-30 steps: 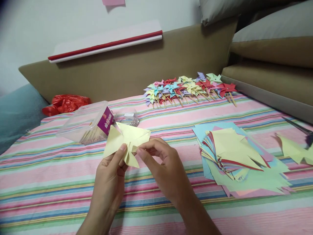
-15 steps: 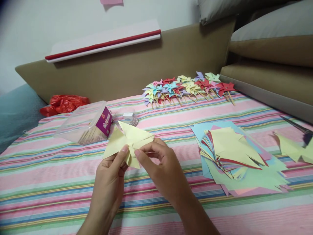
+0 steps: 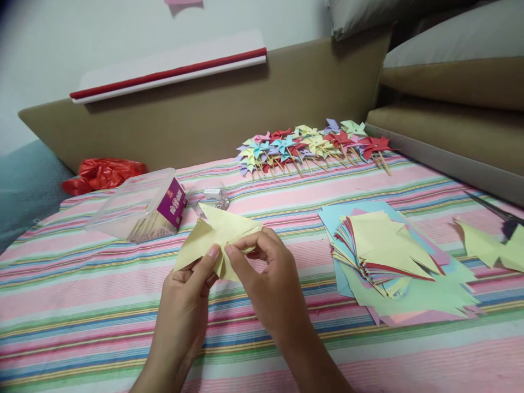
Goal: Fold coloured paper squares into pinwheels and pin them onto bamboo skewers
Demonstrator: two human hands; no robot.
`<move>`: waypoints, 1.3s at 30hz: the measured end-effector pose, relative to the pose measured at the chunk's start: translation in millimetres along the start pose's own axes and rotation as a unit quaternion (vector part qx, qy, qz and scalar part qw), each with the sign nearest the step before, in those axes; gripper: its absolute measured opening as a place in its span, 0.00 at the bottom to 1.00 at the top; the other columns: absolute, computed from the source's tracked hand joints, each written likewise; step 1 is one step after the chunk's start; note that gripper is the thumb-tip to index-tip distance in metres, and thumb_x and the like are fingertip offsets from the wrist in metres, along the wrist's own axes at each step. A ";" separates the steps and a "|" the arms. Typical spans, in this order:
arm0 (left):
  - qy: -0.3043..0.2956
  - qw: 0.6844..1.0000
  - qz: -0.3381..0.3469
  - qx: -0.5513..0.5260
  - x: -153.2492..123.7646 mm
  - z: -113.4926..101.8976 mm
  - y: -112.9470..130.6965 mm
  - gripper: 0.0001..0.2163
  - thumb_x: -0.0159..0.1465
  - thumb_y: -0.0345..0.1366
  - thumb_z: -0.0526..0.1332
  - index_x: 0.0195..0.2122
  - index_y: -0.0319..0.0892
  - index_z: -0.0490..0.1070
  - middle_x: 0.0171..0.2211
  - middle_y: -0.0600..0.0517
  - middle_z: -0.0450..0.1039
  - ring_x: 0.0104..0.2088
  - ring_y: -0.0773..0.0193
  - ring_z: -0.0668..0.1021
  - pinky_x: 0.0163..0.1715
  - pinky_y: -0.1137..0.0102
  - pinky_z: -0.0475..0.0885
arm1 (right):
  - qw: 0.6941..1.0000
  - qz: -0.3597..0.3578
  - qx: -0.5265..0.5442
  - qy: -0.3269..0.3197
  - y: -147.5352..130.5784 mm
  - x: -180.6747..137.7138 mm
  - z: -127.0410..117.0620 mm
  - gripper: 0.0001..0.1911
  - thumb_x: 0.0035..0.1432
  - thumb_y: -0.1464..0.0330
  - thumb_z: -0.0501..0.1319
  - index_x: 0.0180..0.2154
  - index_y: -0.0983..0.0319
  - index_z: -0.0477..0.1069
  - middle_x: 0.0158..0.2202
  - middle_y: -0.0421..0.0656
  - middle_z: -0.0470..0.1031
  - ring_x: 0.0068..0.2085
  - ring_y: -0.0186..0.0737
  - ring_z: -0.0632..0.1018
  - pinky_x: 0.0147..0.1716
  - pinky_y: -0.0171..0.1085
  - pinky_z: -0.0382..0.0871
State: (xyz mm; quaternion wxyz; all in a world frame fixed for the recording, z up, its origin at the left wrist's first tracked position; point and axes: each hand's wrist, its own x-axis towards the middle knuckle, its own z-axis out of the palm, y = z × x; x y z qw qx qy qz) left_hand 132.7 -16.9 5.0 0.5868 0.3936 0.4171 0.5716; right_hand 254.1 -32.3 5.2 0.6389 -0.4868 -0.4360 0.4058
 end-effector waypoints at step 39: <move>0.014 0.999 -0.026 -0.014 -2.1 3.5 0.3 0.11 0.54 0.37 0.75 0.23 0.38 0.76 0.20 0.58 0.66 0.24 0.71 0.67 0.27 0.76 0.66 | 0.998 0.024 0.010 0.055 0.0 -8.6 13.6 0.10 0.57 0.62 0.67 0.30 0.59 0.70 0.30 0.41 0.78 0.34 0.41 0.79 0.35 0.38 0.74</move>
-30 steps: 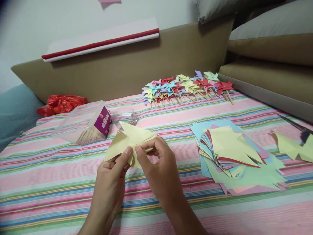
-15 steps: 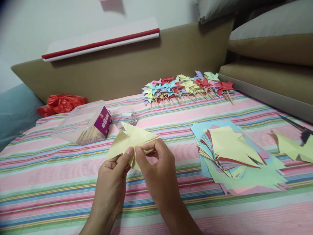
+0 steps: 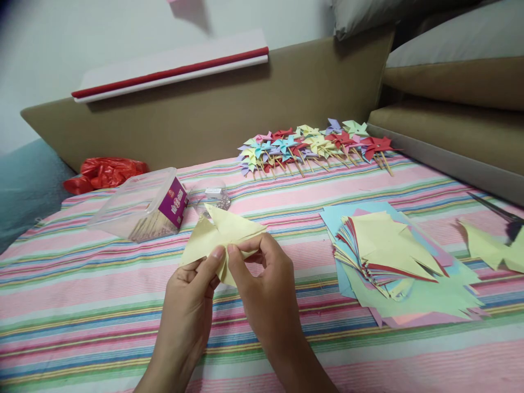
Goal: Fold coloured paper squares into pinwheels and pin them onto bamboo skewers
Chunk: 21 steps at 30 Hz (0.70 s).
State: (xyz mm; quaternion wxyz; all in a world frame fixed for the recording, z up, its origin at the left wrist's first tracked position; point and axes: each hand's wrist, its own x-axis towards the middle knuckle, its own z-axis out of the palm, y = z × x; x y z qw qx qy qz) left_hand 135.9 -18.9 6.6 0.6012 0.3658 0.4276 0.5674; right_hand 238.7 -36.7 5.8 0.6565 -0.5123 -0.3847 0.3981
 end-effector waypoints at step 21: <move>0.049 0.998 -0.006 -0.026 2.9 1.1 2.5 0.12 0.55 0.39 0.75 0.25 0.38 0.75 0.23 0.56 0.72 0.25 0.71 0.72 0.28 0.77 0.69 | 0.997 -0.072 -0.018 0.005 1.5 0.4 4.9 0.11 0.57 0.66 0.67 0.37 0.57 0.65 0.37 0.40 0.75 0.37 0.39 0.79 0.40 0.40 0.76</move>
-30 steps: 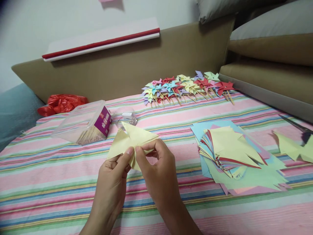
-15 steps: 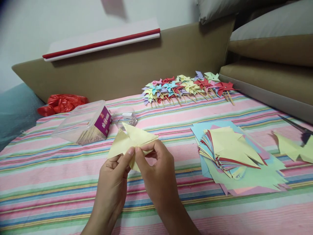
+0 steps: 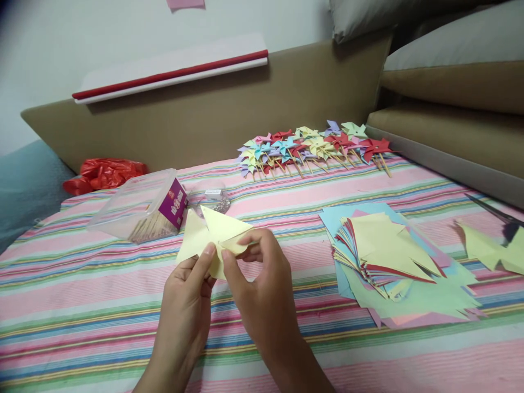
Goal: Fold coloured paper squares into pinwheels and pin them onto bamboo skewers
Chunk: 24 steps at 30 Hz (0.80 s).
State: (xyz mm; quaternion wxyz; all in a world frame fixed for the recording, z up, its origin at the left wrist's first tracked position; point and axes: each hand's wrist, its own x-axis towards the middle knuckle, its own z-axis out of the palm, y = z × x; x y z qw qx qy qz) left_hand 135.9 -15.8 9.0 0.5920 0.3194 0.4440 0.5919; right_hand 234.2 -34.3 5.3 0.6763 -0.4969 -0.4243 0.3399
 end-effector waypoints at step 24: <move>-0.106 0.988 0.036 0.111 1.2 -6.5 1.1 0.09 0.61 0.41 0.70 0.35 0.42 0.77 0.31 0.52 0.80 0.32 0.68 0.77 0.33 0.76 0.71 | 0.979 0.152 0.116 -0.066 -6.8 10.6 -19.7 0.10 0.53 0.65 0.70 0.38 0.59 0.80 0.36 0.43 0.82 0.39 0.45 0.81 0.36 0.38 0.75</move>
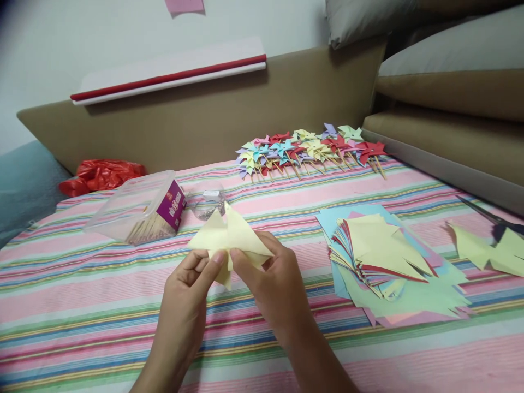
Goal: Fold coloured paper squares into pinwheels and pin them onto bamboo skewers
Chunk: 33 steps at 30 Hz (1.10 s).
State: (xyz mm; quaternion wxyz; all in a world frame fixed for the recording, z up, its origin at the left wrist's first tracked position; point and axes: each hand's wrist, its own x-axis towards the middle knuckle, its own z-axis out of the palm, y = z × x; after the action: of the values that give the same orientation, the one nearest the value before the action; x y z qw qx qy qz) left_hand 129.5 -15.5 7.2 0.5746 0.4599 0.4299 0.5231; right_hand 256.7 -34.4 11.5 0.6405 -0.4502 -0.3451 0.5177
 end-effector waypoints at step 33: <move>-0.112 0.988 -0.063 0.091 4.6 -15.2 16.0 0.11 0.61 0.44 0.69 0.38 0.42 0.81 0.34 0.51 0.79 0.35 0.63 0.76 0.36 0.72 0.71 | 0.993 0.108 -0.017 -0.051 -5.3 -0.7 -11.5 0.17 0.49 0.56 0.72 0.37 0.62 0.81 0.32 0.45 0.82 0.32 0.41 0.78 0.30 0.37 0.72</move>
State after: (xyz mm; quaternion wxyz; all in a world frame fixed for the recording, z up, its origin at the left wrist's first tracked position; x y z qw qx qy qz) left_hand 111.7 -9.2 19.7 0.6068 0.5374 0.4370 0.3899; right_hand 268.9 -38.0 12.4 0.5542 -0.4689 -0.3355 0.6004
